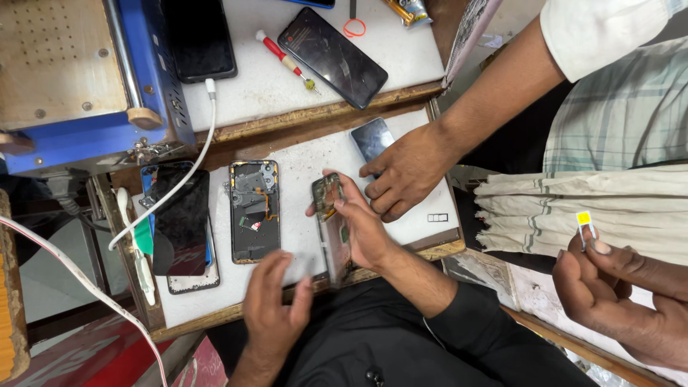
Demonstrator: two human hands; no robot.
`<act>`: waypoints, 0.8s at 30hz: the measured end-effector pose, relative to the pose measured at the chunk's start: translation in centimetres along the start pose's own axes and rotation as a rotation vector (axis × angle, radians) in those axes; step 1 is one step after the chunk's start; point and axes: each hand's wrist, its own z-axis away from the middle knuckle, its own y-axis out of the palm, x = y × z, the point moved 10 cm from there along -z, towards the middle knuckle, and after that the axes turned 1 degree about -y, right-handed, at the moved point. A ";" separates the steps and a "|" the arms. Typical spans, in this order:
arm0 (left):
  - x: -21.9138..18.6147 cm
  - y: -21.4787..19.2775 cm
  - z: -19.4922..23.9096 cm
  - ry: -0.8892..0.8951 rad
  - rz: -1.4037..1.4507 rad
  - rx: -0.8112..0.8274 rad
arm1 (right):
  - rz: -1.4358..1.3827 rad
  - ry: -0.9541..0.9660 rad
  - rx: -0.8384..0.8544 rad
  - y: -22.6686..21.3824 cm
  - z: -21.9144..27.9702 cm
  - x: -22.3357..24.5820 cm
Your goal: The person disassembles and reassembles smartphones at a workbench. They remove back covers, handle internal components, and insert SIM cards while another person assists nearby.
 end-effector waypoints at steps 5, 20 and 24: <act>-1.9 3.7 1.2 0.098 0.265 0.130 | -0.703 0.118 0.428 5.1 -0.9 -0.3; -0.6 5.1 1.5 0.067 0.132 0.051 | -0.729 0.187 0.362 6.0 -0.6 -0.5; -0.6 5.1 1.1 0.040 0.135 0.066 | -0.668 0.145 0.373 5.4 -0.5 -0.6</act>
